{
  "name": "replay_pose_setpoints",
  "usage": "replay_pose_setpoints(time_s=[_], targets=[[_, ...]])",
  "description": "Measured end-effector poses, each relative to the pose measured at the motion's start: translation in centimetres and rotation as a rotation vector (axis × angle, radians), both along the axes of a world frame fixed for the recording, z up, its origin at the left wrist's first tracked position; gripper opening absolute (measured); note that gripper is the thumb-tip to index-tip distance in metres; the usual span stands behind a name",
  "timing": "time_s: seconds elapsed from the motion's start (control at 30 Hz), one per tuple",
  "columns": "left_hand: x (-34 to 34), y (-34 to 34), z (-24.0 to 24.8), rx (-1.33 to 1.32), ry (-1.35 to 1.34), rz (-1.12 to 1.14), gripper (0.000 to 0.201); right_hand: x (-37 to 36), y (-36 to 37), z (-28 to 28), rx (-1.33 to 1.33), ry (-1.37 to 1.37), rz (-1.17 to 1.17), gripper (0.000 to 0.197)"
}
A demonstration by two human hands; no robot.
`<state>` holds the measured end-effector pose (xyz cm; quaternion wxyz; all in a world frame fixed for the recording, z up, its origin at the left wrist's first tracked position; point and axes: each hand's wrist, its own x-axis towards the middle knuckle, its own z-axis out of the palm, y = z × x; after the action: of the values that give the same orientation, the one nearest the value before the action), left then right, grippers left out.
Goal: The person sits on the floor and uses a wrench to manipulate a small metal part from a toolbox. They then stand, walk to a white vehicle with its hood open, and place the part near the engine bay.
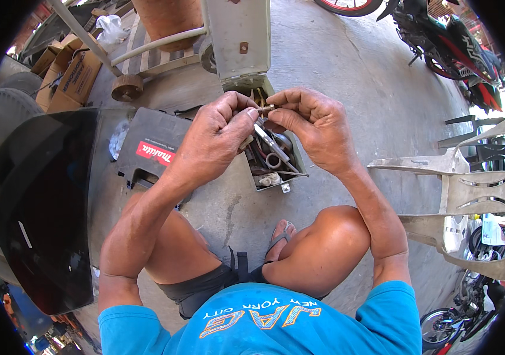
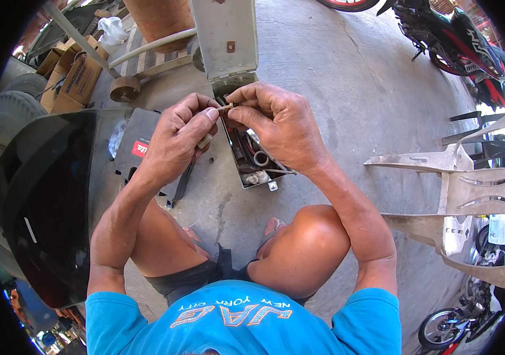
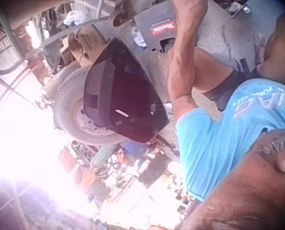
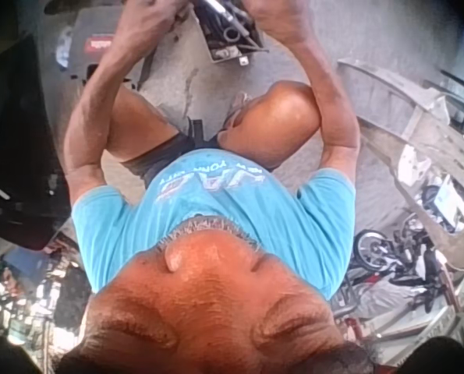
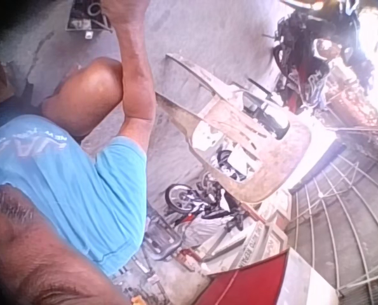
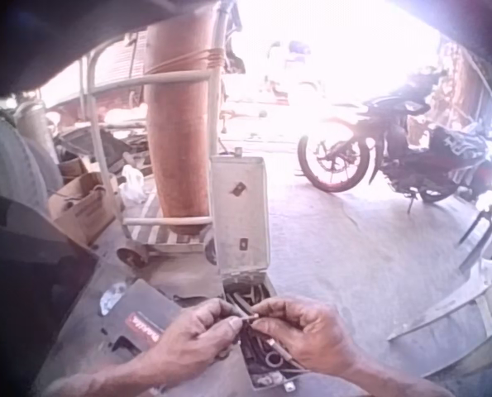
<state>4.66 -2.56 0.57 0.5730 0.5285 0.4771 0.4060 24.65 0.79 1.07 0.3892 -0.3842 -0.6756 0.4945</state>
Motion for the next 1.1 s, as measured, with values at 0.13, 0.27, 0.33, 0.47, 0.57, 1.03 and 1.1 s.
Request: replay_pose_setpoints(time_s=[0.13, 0.27, 0.33, 0.47, 0.57, 1.03, 1.1], targets=[[-0.1, 0.0, 0.1, 0.024, 0.057, 0.006, 0.026, -0.1, -0.1, -0.2, 0.002, -0.018, -0.008, 0.014], [-0.3, 0.1, -0.2, 0.029, 0.035, 0.005, 0.025, -0.3, -0.1, -0.4, 0.184, -0.102, -0.027, 0.014], [-0.3, 0.1, 0.5, -0.094, -0.116, -0.021, 0.024, -0.4, 0.0, -0.4, 0.284, -0.138, -0.031, 0.014], [-0.6, 0.3, 0.7, -0.192, -0.211, -0.042, 0.022, -0.4, 0.0, -0.4, 0.369, -0.151, -0.032, 0.014], [-0.6, 0.5, 1.0, -0.228, -0.24, -0.053, 0.021, -0.4, 0.1, -0.6, 0.413, -0.139, -0.024, 0.014], [-0.5, 0.4, 0.2, -0.072, -0.074, -0.06, 0.024, -0.2, -0.2, 0.1, 0.268, -0.27, -0.03, 0.013], [-0.4, 0.2, 0.5, -0.059, -0.023, -0.058, 0.024, -0.2, 0.0, -0.5, 0.376, -0.238, -0.028, 0.014]])
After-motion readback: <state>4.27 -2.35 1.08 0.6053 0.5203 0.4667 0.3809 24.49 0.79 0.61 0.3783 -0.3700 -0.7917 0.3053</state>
